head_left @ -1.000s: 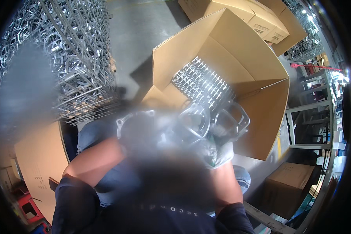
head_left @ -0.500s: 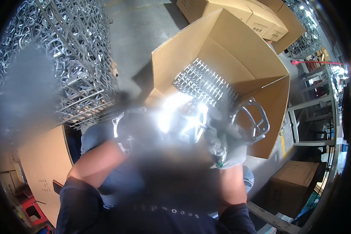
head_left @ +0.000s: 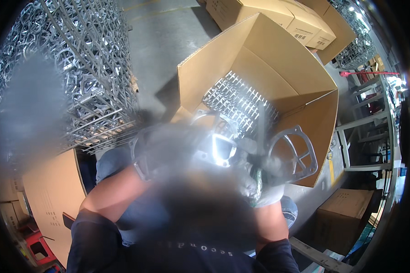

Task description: The person takes metal parts from a wire container, files them with a hand file, and stacks them inside a cardboard box.

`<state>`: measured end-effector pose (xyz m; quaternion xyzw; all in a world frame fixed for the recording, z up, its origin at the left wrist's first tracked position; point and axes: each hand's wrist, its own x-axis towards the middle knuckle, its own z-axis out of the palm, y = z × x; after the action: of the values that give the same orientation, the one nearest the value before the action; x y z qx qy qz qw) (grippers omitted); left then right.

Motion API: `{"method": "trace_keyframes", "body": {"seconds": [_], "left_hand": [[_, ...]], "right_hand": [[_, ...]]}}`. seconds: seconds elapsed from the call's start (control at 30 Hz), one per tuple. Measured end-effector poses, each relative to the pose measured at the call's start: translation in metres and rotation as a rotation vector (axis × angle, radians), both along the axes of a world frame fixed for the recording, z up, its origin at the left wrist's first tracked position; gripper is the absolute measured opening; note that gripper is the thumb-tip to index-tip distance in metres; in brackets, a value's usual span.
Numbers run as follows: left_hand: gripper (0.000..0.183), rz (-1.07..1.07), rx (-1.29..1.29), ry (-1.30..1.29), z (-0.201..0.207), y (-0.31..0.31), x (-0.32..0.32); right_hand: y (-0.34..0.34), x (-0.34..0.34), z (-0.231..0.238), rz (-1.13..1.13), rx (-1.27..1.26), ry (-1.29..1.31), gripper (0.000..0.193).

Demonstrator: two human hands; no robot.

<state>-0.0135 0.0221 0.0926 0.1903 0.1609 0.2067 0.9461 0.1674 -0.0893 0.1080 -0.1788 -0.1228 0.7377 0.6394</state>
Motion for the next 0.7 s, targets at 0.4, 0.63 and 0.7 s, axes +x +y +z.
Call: {"method": "trace_keyframes", "body": {"seconds": [0.4,0.63,0.7], "left_hand": [[0.065,-0.057,0.138,0.050,0.004,-0.003,-0.003],[0.072,-0.110,0.189,0.071,0.025,-0.003,0.000],[0.072,-0.093,0.094,-0.067,0.021,-0.003,-0.002]], "right_hand": [[0.003,-0.009,0.007,-0.089,-0.115,-0.064,0.041],[0.002,0.003,-0.021,0.023,0.063,-0.036,0.043],[0.002,0.000,-0.018,-0.016,0.028,-0.045,0.044]]}}
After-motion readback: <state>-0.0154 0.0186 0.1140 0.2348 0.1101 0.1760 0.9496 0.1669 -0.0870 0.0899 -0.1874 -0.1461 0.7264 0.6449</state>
